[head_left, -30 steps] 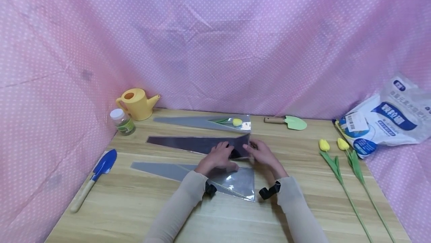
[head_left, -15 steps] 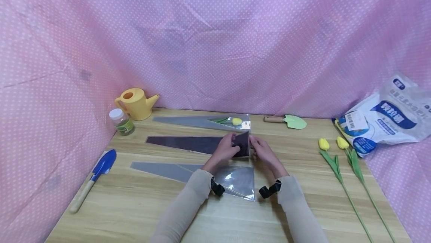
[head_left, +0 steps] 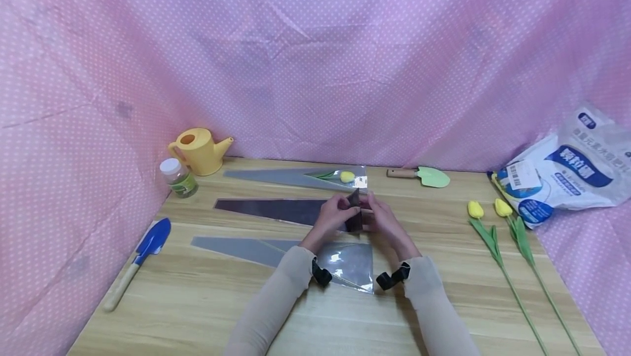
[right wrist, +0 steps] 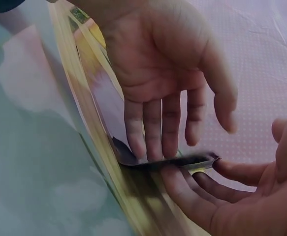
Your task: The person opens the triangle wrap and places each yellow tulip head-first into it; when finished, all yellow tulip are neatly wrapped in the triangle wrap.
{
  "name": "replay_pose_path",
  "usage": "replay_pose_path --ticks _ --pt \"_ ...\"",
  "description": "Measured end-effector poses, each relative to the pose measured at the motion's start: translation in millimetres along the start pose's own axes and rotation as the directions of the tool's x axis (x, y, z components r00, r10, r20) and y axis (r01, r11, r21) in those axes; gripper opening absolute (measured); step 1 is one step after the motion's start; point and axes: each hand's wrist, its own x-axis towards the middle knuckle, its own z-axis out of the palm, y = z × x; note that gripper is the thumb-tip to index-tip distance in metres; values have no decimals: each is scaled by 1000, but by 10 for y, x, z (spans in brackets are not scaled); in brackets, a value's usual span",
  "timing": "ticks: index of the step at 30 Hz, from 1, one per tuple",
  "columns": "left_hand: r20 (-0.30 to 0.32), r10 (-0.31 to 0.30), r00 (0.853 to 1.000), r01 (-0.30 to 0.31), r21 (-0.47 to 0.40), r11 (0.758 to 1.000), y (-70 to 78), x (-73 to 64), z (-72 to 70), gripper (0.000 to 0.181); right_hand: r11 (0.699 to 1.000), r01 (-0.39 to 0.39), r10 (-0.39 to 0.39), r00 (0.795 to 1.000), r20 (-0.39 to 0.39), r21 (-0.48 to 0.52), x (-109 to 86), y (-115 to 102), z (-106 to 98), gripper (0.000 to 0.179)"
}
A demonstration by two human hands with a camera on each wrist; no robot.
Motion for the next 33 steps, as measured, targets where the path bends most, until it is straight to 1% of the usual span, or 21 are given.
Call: replay_pose_path --ticks 5,8,13,17,21,28,30,33 --pt "3 -38 999 38 13 999 12 1 -15 29 999 -3 2 1000 23 54 4 -40 57 80" --pt "-1 -46 999 46 48 998 12 14 -14 23 998 -4 2 1000 28 58 10 -47 74 82" --pt "-8 -59 998 60 84 995 13 30 -14 12 999 -21 21 1000 -3 47 19 -46 93 81" --pt "-10 -62 998 62 98 993 -1 33 -20 13 998 -41 43 999 -29 51 25 -45 97 76" --pt "-17 -49 999 51 109 993 -29 38 -26 12 997 -66 68 996 -54 40 46 -32 87 71" --pt "-24 -29 999 31 75 997 -57 63 -34 9 994 -95 100 991 -93 57 114 -21 78 60" --pt "-23 -30 999 31 61 998 -67 74 -36 9 994 -94 98 990 -100 49 144 -11 74 60" --pt "-23 -31 999 32 39 999 -86 90 -41 10 994 -107 110 985 -137 32 189 -12 95 55"
